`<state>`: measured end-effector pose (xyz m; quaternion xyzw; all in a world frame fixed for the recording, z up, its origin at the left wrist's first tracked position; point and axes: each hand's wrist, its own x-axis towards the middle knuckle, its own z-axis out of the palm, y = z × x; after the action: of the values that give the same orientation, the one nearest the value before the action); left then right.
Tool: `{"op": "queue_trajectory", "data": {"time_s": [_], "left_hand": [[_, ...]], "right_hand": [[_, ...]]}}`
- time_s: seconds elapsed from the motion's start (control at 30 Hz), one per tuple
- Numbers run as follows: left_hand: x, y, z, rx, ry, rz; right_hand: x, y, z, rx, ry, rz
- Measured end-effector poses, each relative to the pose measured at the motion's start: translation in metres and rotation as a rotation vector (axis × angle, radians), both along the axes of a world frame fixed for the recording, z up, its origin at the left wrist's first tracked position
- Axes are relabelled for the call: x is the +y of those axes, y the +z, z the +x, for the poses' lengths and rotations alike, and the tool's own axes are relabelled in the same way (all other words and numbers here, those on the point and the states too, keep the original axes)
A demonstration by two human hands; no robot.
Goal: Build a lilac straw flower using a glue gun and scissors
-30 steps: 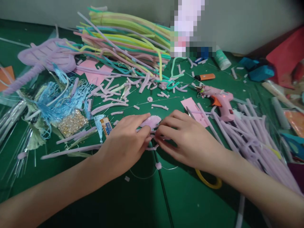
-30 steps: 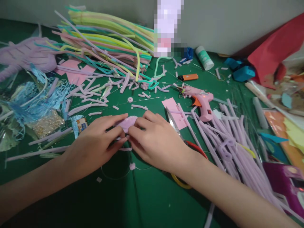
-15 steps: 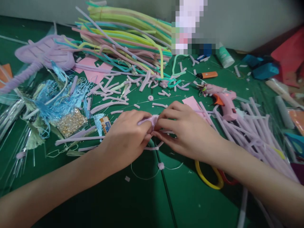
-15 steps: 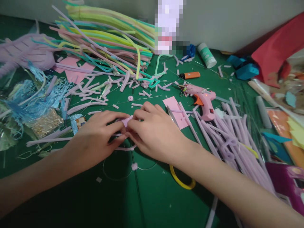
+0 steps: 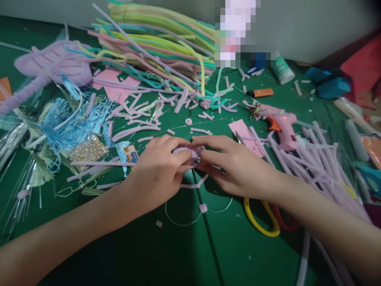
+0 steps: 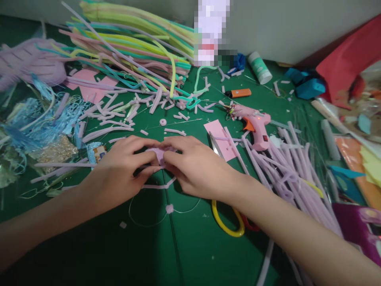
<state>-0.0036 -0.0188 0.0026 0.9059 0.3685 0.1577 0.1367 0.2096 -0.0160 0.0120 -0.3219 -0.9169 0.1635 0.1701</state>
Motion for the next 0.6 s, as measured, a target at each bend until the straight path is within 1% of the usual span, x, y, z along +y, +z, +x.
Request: {"op": "queue_trajectory", "data": {"time_s": [0.13, 0.27, 0.47, 0.6], "left_hand": [[-0.0005, 0.0025, 0.0004, 0.011, 0.007, -0.009], [-0.0025, 0.0045, 0.002, 0.003, 0.021, -0.021], [-0.0011, 0.0009, -0.0002, -0.004, 0.016, -0.013], [0.0013, 0.0057, -0.005, -0.011, 0.006, -0.036]], "right_hand": [[0.0025, 0.0, 0.0004, 0.013, 0.0, -0.034], [0.0049, 0.0001, -0.0012, -0.026, 0.002, 0.004], [0.0054, -0.001, 0.0019, -0.028, 0.002, 0.041], [0.0027, 0.0008, 0.0076, -0.061, -0.011, 0.095]]}}
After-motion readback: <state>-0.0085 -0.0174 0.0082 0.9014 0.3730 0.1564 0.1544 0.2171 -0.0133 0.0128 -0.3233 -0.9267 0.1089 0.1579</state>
